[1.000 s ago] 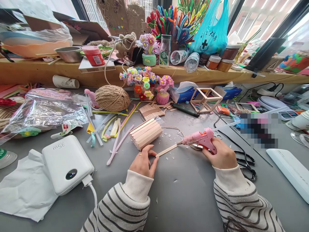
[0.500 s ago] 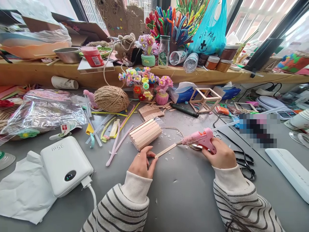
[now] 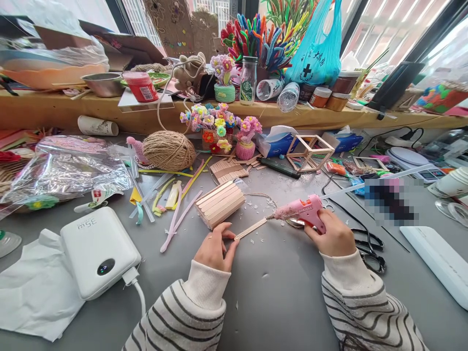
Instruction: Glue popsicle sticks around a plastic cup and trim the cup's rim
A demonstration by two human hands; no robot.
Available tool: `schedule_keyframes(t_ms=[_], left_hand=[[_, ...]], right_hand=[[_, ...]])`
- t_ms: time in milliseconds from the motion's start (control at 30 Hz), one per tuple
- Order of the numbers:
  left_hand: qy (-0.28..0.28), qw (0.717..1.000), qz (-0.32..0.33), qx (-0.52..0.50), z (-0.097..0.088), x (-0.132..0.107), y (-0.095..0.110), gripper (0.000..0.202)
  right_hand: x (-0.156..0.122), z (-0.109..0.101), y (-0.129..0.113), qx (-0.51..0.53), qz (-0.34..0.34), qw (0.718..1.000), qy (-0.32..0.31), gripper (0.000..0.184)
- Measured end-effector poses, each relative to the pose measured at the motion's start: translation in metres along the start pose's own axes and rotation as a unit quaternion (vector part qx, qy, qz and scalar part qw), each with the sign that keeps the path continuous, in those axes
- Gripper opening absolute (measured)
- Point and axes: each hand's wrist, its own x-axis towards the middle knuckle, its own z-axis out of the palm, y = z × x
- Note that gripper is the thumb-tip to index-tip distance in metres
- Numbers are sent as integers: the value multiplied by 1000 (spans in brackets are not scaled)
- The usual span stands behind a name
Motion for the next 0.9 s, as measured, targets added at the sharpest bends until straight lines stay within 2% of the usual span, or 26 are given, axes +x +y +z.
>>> schedule_keyframes(t_ms=[267,900], left_hand=[[12,1000,2,3,2,0,0,26],[3,1000,-8,2,3,-1,-1,28]], right_hand=[[0,1,0,7,3,1000,-8,7],[0,-1,-3,12,16,1000,-17,8]])
